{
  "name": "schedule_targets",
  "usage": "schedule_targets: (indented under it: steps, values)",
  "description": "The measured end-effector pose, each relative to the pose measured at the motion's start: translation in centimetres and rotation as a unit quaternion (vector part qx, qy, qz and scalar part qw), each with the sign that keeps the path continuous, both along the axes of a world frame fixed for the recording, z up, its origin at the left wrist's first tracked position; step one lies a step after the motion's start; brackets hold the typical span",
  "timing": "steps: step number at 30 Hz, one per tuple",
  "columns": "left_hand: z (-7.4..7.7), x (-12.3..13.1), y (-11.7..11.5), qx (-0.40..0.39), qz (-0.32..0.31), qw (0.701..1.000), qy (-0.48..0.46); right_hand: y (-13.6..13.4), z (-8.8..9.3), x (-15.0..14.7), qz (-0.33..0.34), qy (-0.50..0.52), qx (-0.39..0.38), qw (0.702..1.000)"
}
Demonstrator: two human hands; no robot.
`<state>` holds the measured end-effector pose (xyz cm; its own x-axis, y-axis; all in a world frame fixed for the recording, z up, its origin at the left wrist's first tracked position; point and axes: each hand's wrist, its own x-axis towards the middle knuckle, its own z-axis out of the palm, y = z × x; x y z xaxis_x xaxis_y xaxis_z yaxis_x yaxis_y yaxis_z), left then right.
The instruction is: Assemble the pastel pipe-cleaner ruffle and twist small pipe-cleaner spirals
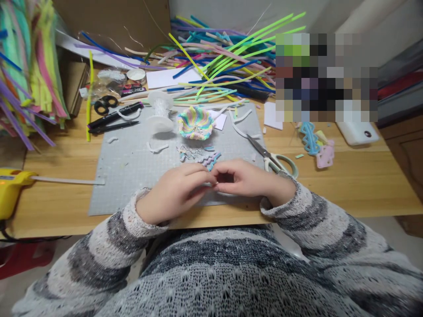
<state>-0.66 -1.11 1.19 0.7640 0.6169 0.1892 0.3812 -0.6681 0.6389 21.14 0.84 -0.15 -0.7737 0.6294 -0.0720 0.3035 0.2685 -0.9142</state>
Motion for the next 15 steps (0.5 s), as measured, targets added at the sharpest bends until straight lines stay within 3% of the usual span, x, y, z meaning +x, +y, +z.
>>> schedule_targets:
  steps: [5, 15]
  values:
    - [-0.49, -0.09, 0.1, 0.012, 0.023, 1.0, -0.005, -0.06, -0.21, -0.15, -0.015, 0.041, -0.117, 0.992]
    - [-0.3, -0.04, 0.17, 0.021, 0.09, 0.995, -0.047, 0.23, -0.28, -0.24, -0.104, 0.14, -0.185, 0.967]
